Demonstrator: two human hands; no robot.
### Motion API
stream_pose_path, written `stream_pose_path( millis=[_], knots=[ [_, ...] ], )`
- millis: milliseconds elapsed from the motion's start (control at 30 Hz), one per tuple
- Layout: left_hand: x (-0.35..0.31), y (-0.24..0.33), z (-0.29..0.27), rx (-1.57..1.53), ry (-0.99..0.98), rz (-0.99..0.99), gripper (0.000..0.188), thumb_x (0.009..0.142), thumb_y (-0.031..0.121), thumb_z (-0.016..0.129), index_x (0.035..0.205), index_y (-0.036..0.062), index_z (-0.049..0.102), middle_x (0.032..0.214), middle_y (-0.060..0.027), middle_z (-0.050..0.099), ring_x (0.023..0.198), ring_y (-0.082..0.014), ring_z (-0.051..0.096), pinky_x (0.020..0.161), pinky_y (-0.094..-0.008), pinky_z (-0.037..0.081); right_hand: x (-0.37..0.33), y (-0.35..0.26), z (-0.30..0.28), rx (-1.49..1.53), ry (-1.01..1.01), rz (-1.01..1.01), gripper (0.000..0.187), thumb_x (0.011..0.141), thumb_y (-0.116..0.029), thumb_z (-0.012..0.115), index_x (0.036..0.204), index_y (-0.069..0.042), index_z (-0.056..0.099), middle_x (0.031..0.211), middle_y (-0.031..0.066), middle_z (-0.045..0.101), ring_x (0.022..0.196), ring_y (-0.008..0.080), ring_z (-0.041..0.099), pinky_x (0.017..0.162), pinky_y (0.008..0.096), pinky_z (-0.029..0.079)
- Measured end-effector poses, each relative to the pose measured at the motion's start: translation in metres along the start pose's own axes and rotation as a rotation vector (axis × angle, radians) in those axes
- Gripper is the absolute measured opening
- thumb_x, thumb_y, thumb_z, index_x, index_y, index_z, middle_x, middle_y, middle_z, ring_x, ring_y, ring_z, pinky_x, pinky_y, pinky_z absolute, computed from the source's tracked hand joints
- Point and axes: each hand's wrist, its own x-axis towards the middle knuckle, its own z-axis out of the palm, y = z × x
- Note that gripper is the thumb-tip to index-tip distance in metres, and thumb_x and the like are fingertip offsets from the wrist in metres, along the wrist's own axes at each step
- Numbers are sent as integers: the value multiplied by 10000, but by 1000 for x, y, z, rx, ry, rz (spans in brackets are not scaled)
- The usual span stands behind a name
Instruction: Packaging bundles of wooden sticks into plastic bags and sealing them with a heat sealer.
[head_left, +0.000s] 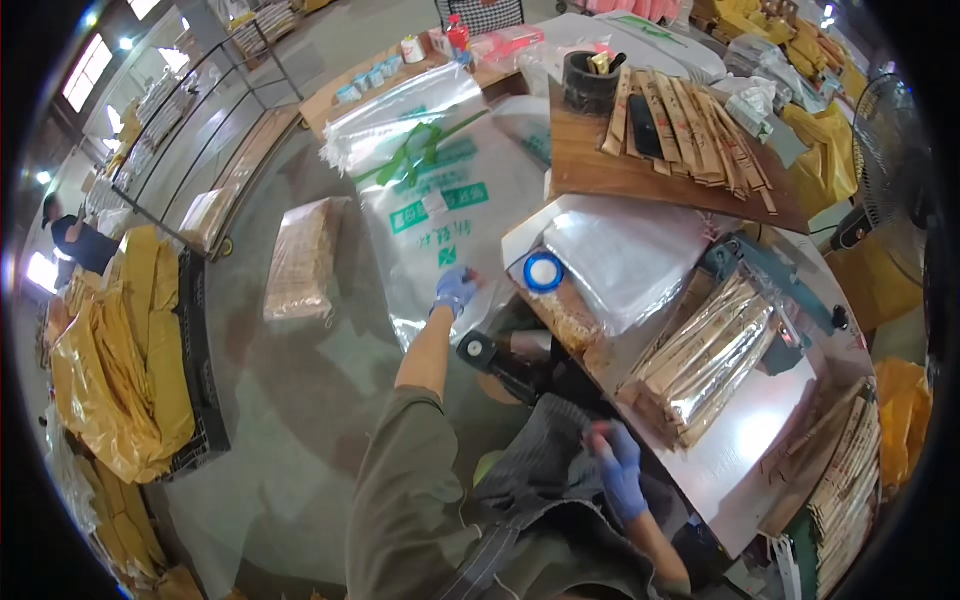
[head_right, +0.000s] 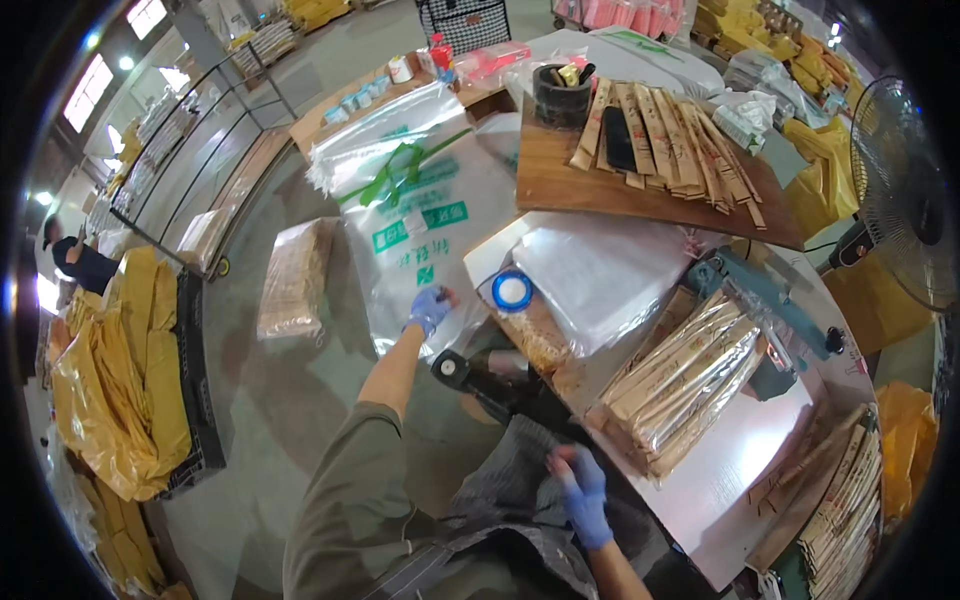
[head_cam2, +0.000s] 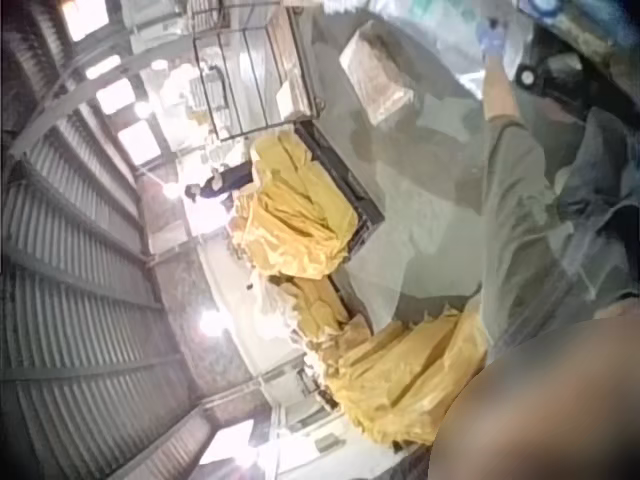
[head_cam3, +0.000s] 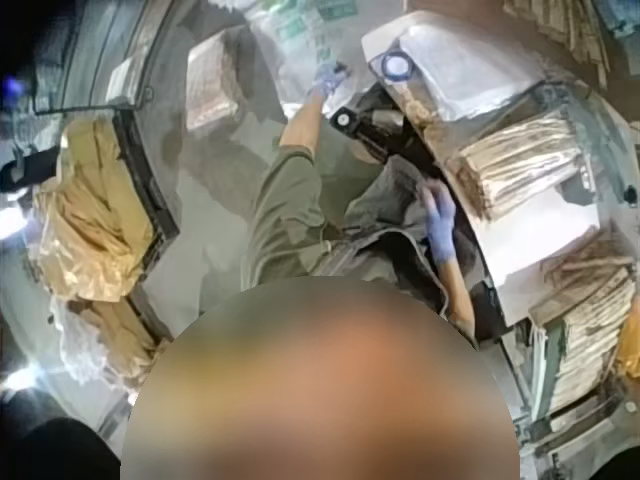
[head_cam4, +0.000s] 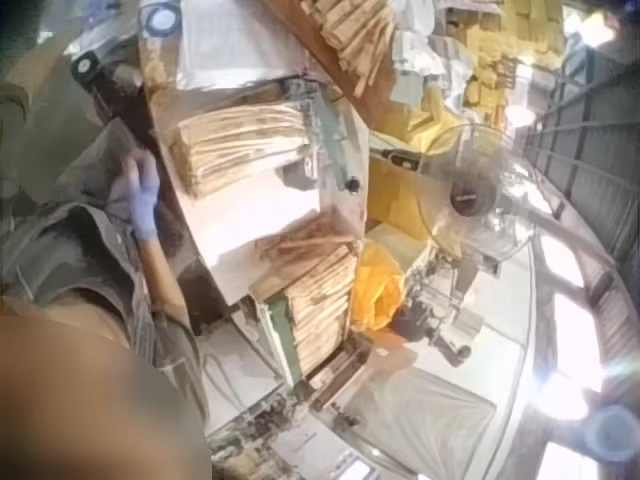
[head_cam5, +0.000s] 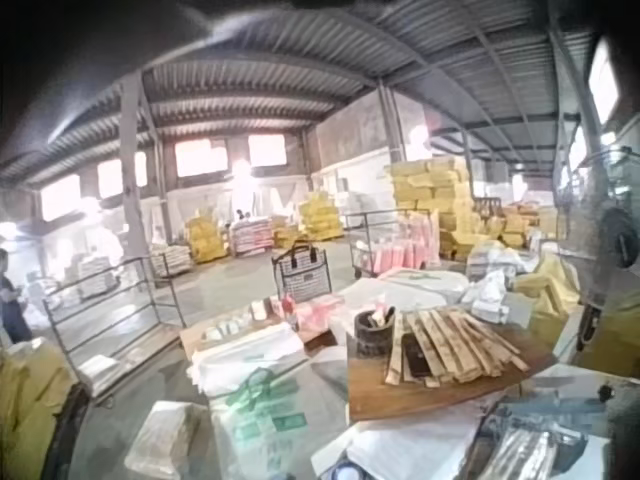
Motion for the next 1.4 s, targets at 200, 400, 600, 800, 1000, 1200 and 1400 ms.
stream_pose_path(
  millis=[200, 400, 600, 800, 1000, 1200, 1400],
  knots=[
    [-6, 23, 9, 251, -5, 198, 171, 692, 278, 644, 666, 109, 640, 697, -100, 627, 688, -272, 606, 673, -372, 478, -36, 28, -27, 69, 233, 166, 161, 869, -134, 491, 947, 2, 531, 775, 50, 565, 711, 129, 548, 620, 242, 443],
    [13, -17, -4, 224, 288, 203, 127, 743, 196, 585, 793, 82, 607, 791, -178, 601, 752, -349, 571, 700, -424, 446, 21, 56, 8, 238, 29, 11, 228, 843, -230, 575, 947, -31, 535, 747, 46, 547, 641, 124, 517, 577, 258, 447],
    [-68, 46, -92, 61, 422, 214, 148, 830, 188, 509, 812, 50, 560, 776, -199, 581, 728, -391, 552, 636, -446, 435, 81, -27, 86, 25, -334, -172, 200, 844, -100, 502, 1017, -1, 506, 864, 60, 556, 789, 129, 527, 717, 241, 431],
    [-234, 136, -86, -83, 121, 325, 116, 828, 138, 499, 847, 45, 566, 755, -199, 575, 669, -372, 540, 621, -413, 423, 66, -34, 129, 30, -414, -321, 63, 811, -78, 556, 852, -33, 542, 713, 30, 555, 633, 81, 491, 583, 230, 424],
    [-288, 214, -96, -548, -115, 58, 349, 784, 159, 607, 1085, 2, 527, 835, -128, 619, 727, -269, 608, 651, -336, 464, 41, -24, 99, 313, -149, -158, 117, 840, -86, 578, 777, -39, 491, 710, -34, 492, 633, 34, 445, 550, 193, 391],
    [-281, 250, -80, -233, -75, 456, 216, 768, 179, 640, 869, -6, 599, 582, -134, 522, 484, -214, 499, 482, -314, 396, 32, -22, 61, 410, -44, -63, 114, 855, -109, 564, 785, -45, 500, 654, -17, 498, 556, 51, 475, 517, 199, 405],
    [-283, 246, -76, -379, -90, 193, 129, 735, 46, 607, 638, -16, 548, 490, -112, 468, 465, -84, 404, 439, -282, 351, 11, -36, 45, 413, -144, -102, 138, 864, -142, 556, 770, -53, 507, 624, -4, 507, 524, 61, 481, 487, 198, 404]
  ],
)
